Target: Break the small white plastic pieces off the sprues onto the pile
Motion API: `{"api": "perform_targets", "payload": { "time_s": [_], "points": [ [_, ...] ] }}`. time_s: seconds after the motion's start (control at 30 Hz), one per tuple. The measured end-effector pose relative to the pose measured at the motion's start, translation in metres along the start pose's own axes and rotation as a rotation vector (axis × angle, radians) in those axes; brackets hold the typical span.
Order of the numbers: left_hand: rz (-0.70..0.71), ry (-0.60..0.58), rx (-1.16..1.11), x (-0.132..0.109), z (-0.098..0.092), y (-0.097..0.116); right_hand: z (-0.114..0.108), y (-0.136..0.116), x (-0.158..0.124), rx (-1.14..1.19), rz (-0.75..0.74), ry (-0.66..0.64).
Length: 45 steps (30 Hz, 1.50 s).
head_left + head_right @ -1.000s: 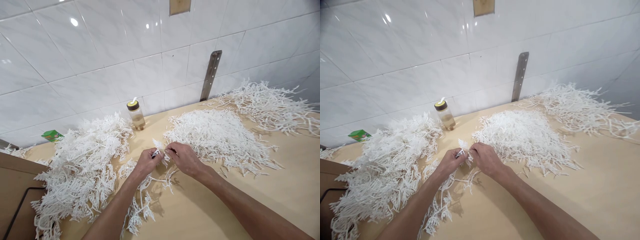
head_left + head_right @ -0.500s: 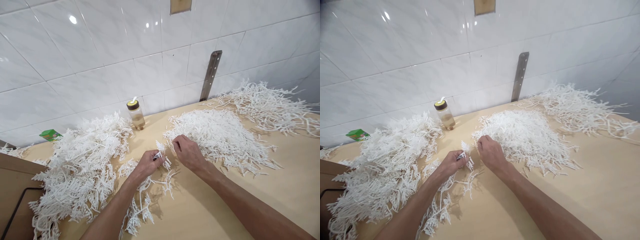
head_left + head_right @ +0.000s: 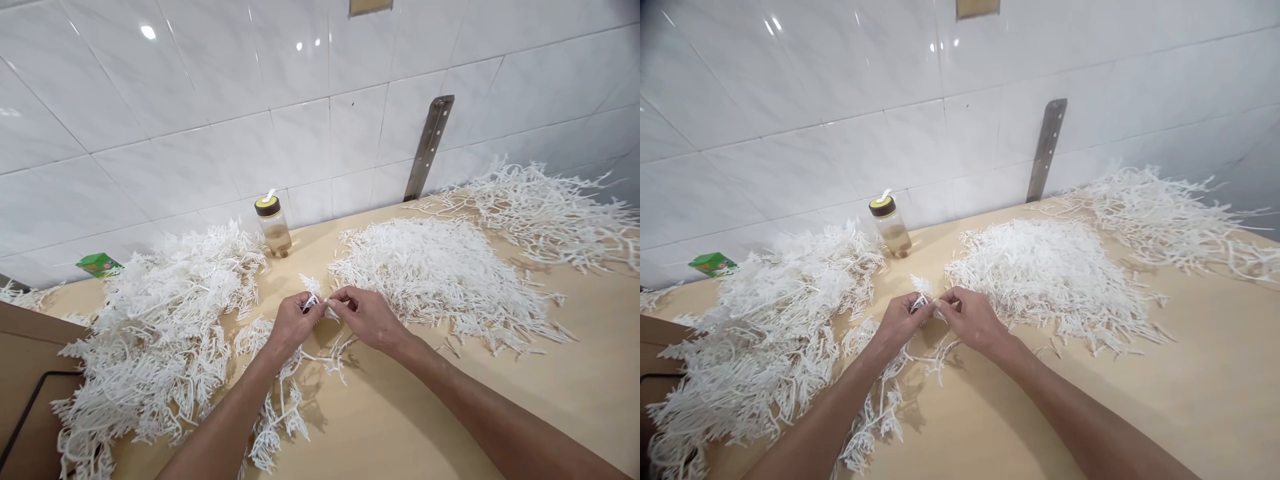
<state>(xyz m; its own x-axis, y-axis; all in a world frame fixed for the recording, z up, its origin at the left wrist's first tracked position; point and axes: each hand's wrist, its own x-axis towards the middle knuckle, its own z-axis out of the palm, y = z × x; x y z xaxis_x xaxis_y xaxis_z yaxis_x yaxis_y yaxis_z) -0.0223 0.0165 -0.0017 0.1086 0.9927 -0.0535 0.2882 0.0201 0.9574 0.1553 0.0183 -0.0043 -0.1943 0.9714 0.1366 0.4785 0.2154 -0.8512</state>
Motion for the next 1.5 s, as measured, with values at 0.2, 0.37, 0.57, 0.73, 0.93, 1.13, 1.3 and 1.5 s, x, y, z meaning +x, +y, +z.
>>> {"api": "perform_targets", "payload": {
  "time_s": [0.2,0.37,0.57,0.73,0.93,1.13,1.3,1.5],
  "points": [
    [0.046,0.023,0.170,0.005,0.004,-0.010,0.014,0.022,0.004,0.090,-0.024,0.020],
    [0.060,0.024,0.233,0.005,0.005,-0.009,0.015,0.026,0.005,0.049,-0.081,0.053],
    [0.120,0.052,0.327,0.003,0.007,-0.005,0.015,0.023,0.005,0.007,-0.142,0.084],
    [0.150,0.049,0.354,0.002,0.008,-0.002,0.016,0.021,0.005,-0.071,-0.165,0.105],
    [0.117,-0.033,0.146,0.001,0.004,-0.006,0.024,0.030,0.012,-0.156,-0.095,0.264],
    [0.009,0.086,-0.129,-0.002,0.000,-0.003,0.021,0.035,0.015,-0.056,-0.043,0.278],
    [-0.010,0.102,-0.179,-0.003,0.001,0.001,0.014,0.029,0.009,0.107,-0.030,0.253],
    [0.032,0.105,-0.101,-0.001,0.002,-0.002,0.013,0.018,0.002,0.223,-0.102,0.102]
  ]
}}
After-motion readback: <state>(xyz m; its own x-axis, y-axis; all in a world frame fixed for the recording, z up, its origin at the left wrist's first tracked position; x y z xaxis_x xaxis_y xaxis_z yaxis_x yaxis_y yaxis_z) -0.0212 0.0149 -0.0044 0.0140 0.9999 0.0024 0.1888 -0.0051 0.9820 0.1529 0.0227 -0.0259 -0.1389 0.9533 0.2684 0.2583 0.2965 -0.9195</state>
